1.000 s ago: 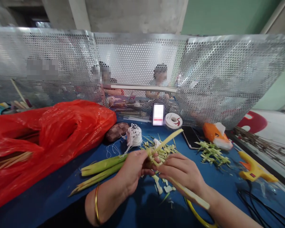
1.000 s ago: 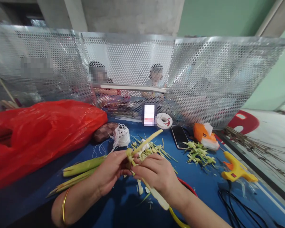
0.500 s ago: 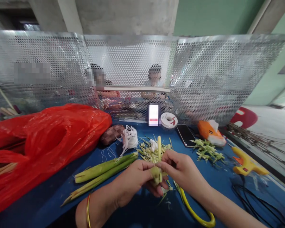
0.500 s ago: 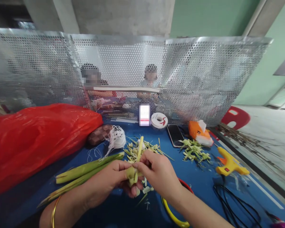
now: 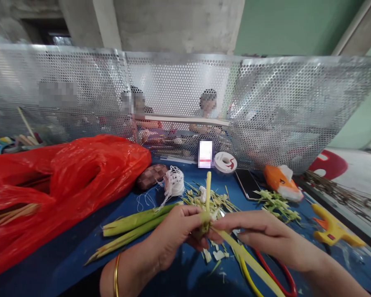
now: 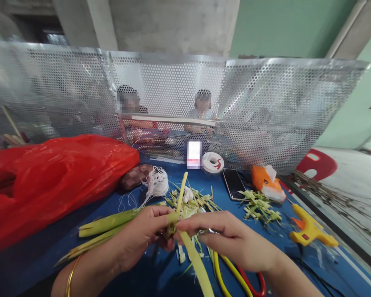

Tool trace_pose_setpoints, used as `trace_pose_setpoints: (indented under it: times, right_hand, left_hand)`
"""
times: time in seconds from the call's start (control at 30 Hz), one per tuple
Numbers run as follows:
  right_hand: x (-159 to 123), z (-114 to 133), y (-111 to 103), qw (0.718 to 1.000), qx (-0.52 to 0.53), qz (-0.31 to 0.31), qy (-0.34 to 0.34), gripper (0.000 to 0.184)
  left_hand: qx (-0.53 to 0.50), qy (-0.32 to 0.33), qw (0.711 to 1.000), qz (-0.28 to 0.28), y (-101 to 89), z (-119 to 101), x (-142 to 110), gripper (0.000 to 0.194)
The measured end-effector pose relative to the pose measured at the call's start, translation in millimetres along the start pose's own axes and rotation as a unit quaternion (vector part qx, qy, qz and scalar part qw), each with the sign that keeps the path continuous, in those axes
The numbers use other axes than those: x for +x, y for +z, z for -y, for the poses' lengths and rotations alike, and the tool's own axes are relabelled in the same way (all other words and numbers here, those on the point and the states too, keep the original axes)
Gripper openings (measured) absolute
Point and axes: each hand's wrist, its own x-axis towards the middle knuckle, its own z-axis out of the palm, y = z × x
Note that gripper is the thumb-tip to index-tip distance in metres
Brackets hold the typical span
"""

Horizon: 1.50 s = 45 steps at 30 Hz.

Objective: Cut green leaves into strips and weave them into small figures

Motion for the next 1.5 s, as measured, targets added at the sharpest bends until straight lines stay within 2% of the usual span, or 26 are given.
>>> trace_pose_setpoints:
  times: [0.1, 0.17, 0.23, 0.3, 0.47, 0.6, 0.7, 0.77, 0.87, 0.97, 1.03, 1.13, 1.33, 1.5]
  right_hand:
    - [8.2, -8.3, 16.2, 0.99, -0.117, -0.059, -0.054, 0.022]
    - [13.7, -11.1, 27.9, 0.957, -0.238, -0.123, -0.114, 0.018]
    - [17.6, -12.2, 36.9, 0.918, -0.316, -0.166, -0.174, 0.016]
    - [19.1, -13.5, 42.5, 0.907, -0.331, -0.17, -0.196, 0.014]
    - [15.5, -21.9, 47.9, 0.916, -0.318, -0.189, -0.152, 0.011]
    - [12.1, -27.0, 48.4, 0.921, -0.3, -0.214, -0.125, 0.011]
    - [10.8, -27.7, 48.1, 0.929, -0.263, -0.246, -0.084, 0.014]
    - [10.9, -26.3, 47.6, 0.938, -0.207, -0.275, -0.041, 0.015]
    - [12.9, -21.0, 45.7, 0.946, -0.064, -0.315, 0.038, 0.015]
    - [16.6, -15.2, 43.4, 0.939, 0.068, -0.323, 0.094, 0.019]
    - [18.9, -13.8, 42.5, 0.936, 0.105, -0.318, 0.111, 0.021]
    - [20.2, -16.7, 43.1, 0.941, 0.091, -0.308, 0.104, 0.021]
    - [15.1, -26.6, 46.8, 0.953, -0.002, -0.286, 0.095, 0.026]
    - [17.1, -27.2, 45.4, 0.943, 0.014, -0.306, 0.127, 0.027]
  left_hand:
    - [-0.001, -0.004, 1.0, -0.009, 1.0, 4.1, 2.4, 0.022]
    - [0.0, -0.016, 1.0, -0.006, 3.0, 7.2, 3.5, 0.021]
    - [0.005, -0.027, 1.0, 0.0, 5.9, 9.7, 3.7, 0.02]
    - [0.011, -0.031, 0.999, 0.009, 8.6, 11.1, 3.4, 0.019]
    - [-0.009, -0.027, 0.999, 0.019, 7.5, 9.0, 3.3, 0.019]
    - [-0.066, -0.022, 0.994, 0.088, 1.8, 6.8, 3.5, 0.018]
    - [-0.093, -0.023, 0.989, 0.113, -1.6, 8.6, 4.6, 0.02]
    - [-0.099, -0.023, 0.988, 0.116, -3.0, 9.9, 5.1, 0.021]
    - [-0.091, -0.033, 0.989, 0.116, -2.6, 7.9, 3.3, 0.022]
    - [-0.076, -0.053, 0.991, 0.099, 0.8, 2.3, -0.3, 0.023]
    - [-0.071, -0.07, 0.991, 0.086, 3.5, 0.2, -1.3, 0.022]
    - [-0.065, -0.076, 0.993, 0.057, 5.8, 2.3, 0.6, 0.019]
    - [-0.058, -0.032, 0.998, -0.006, 6.4, 8.0, 4.1, 0.023]
    - [-0.058, -0.011, 0.998, -0.008, 7.6, 8.7, 2.0, 0.03]
